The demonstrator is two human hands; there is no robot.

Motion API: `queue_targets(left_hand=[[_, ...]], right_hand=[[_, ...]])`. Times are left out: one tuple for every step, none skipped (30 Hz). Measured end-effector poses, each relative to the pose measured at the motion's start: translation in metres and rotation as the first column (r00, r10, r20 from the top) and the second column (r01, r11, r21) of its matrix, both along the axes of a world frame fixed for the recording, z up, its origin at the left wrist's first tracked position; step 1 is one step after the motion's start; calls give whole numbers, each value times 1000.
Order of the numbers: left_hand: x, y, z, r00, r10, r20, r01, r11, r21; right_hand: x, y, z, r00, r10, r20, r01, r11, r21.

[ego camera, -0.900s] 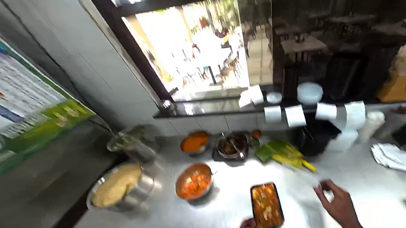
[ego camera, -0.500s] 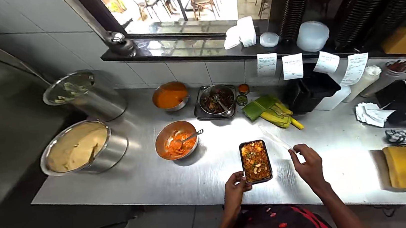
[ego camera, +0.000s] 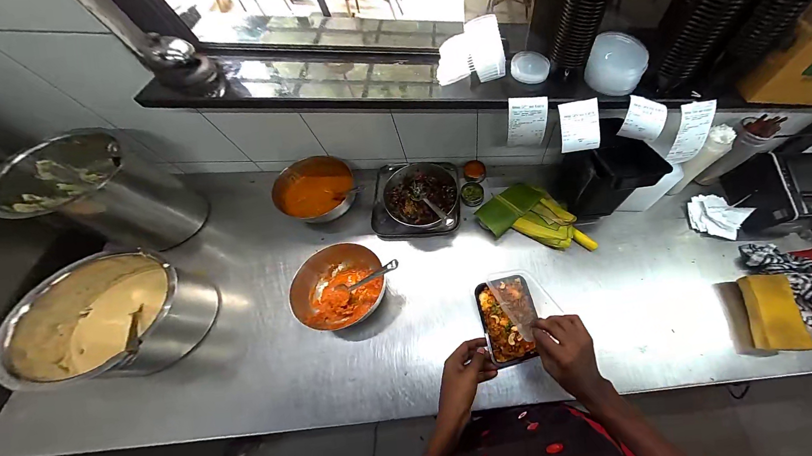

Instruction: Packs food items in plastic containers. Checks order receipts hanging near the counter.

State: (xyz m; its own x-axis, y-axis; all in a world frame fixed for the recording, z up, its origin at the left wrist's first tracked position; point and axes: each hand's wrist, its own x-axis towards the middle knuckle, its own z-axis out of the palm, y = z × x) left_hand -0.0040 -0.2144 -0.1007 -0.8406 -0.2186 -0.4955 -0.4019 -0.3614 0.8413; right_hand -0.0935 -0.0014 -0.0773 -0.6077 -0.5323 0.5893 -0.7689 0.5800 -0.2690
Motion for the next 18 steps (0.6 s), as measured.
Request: queue_targets(left_hand=[[0,-2,0,1000,-9,-1,9,1000,3],[0,-4,0,1000,-18,-4,18,1000,4],[0,-6,0,1000,-27,-7,27,1000,2],[-1,-7,-1,999,-36,-12,36,999,-3],[-2,-9,-1,999,-42,-18,42,999,-9],[-3,-10,-1,999,-47,-22,47,999,-15],[-4,-11,0,998,-50,-24,50,999,-17],[-6,-12,1,998,-50,-24,50,999,-19],[-7,-12,1,998,-50,-24,50,999,-22],[-8,-12,2,998,-52,-23,51,998,-27],[-9,-13,2,998,-55,-22,54,998,-34],[-10,-13,3,998,-57,-20,56,997,-46],[-11,-12,3,998,-58,-17,57,996,-62],[-12,-12,2,998,-61,-15,59,995,-81],[-13,-12,2,998,-62,-16,60,993,-102],[-15,-11,1,998,-63,-21,60,991,-123],[-16,-11,1,998,-66,-24,62,988,-145],[-18,-10,1,997,-69,-23,65,984,-166]], right_hand=[[4,-4,-1,1000,5,3,-5,1000,8],[8,-8,-2,1000,12,5,-12,1000,11],[12,-11,-2,1000,20,6,-20,1000,15],[15,-13,-2,1000,30,10,-30,999,23],[18,-15,-2,999,39,11,-39,999,28],[20,-16,-2,999,45,8,-45,998,32],[21,-17,-2,999,49,3,-49,998,34],[22,-18,-2,999,48,0,-48,998,37],[22,-19,-2,999,47,-2,-47,998,40],[22,-19,-1,999,47,-2,-46,998,43],[22,-19,-1,999,46,-4,-46,998,46],[22,-20,-1,999,46,-7,-46,998,49],[22,-20,0,999,45,-10,-45,998,54],[23,-21,1,999,44,-19,-42,997,60],[24,-22,1,999,43,-27,-41,997,67],[24,-24,2,998,43,-37,-40,996,76],[25,-25,2,998,45,-47,-40,996,86],[25,-26,1,998,46,-52,-41,995,94]])
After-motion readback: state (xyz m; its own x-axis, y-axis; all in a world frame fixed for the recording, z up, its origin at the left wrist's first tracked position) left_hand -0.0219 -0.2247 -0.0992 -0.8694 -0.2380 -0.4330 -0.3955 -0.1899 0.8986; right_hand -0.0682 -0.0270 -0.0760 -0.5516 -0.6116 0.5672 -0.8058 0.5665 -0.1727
